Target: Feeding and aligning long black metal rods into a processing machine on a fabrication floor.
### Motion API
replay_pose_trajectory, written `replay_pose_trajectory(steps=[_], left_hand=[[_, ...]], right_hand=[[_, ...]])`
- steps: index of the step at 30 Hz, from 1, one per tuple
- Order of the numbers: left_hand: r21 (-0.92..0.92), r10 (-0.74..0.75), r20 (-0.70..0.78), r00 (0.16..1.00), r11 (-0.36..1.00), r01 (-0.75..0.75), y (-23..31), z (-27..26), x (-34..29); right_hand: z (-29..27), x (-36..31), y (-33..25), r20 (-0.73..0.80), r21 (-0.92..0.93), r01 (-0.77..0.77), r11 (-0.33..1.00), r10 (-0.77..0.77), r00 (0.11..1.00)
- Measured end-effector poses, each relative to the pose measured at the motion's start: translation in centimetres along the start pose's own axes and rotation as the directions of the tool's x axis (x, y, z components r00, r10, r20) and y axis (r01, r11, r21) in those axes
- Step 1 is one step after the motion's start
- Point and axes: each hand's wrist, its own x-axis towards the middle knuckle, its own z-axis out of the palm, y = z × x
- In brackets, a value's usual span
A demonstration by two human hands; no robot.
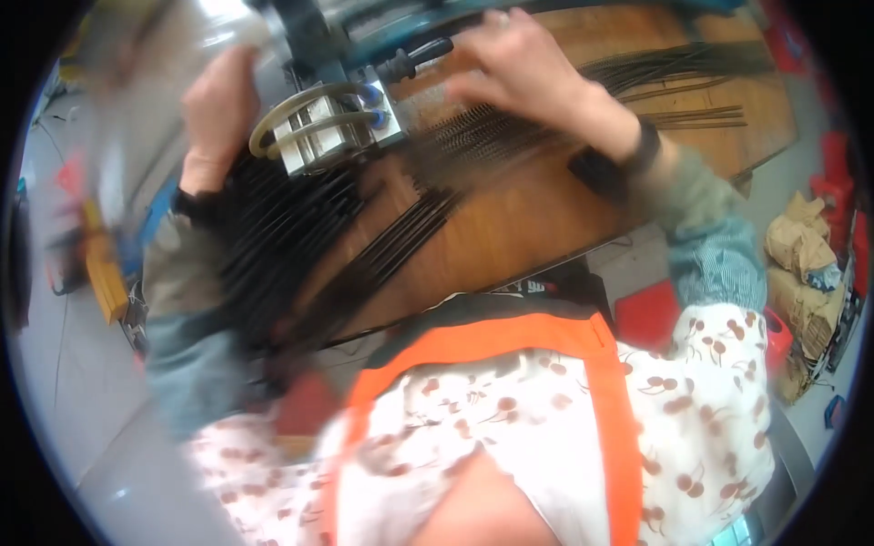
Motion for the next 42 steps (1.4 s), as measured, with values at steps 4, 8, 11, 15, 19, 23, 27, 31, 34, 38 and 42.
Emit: replay_pose_trajectory(steps=[4, 8, 11, 15, 19, 23, 27, 31, 34, 38, 42], left_hand=[[0.212, -0.04, -0.06, 0.997, 0.976, 0.052, -9.3, -1.4, -7.1], [0.236, -0.282, -0.078, 0.956, 0.927, 0.292, 1.1, -4.5, -9.2], [-0.164, -0.264, 0.295, 0.918, 0.933, 0.321, 15.7, -10.9, -12.4], [-0.202, -0.533, 0.42, 0.734, 0.734, 0.648, 24.1, -12.5, -14.1], [-0.148, -0.507, 0.459, 0.73, 0.767, 0.625, 23.0, -10.8, -13.9], [-0.141, -0.37, 0.475, 0.799, 0.864, 0.484, 20.6, -12.9, -8.9], [-0.164, -0.168, 0.444, 0.88, 0.951, 0.264, 15.6, -13.8, -3.2], [-0.146, -0.116, 0.348, 0.93, 0.973, 0.176, 12.4, -13.8, -1.1], [-0.057, -0.121, 0.291, 0.949, 0.988, 0.144, 9.7, -13.4, -0.8], [-0.188, -0.004, 0.27, 0.963, 0.98, 0.057, 10.8, -11.4, 1.4], [0.184, -0.311, 0.035, 0.95, 0.936, 0.3, 1.4, -17.0, -1.8]], right_hand=[[2.4, -6.0, -8.4, 0.193, -0.025, 0.367, 0.93, -0.356, 0.915], [2.4, -6.9, -8.9, 0.24, -0.02, 0.344, 0.939, -0.33, 0.913], [2.7, -6.6, -8.1, 0.132, 0.055, 0.361, 0.931, -0.366, 0.921], [2.2, -6.6, -7.3, -0.112, 0.281, 0.207, 0.937, -0.182, 0.977], [4.8, -9.4, -4.3, 0.01, 0.39, -0.008, 0.921, 0.005, 1.0], [3.7, -9.6, -1.9, -0.112, 0.552, -0.058, 0.832, 0.144, 0.983], [1.0, -4.5, -4.4, -0.467, 0.442, 0.171, 0.881, 0.063, 0.882], [0.4, -4.0, -1.5, -0.57, 0.112, 0.192, 0.975, -0.095, 0.816], [1.0, -5.2, 1.5, -0.541, 0.147, 0.034, 0.989, 0.052, 0.839], [1.4, -0.9, -2.1, -0.677, -0.042, 0.243, 0.969, -0.207, 0.707], [0.6, -3.2, 6.0, -0.509, -0.074, -0.121, 0.99, 0.067, 0.858]])
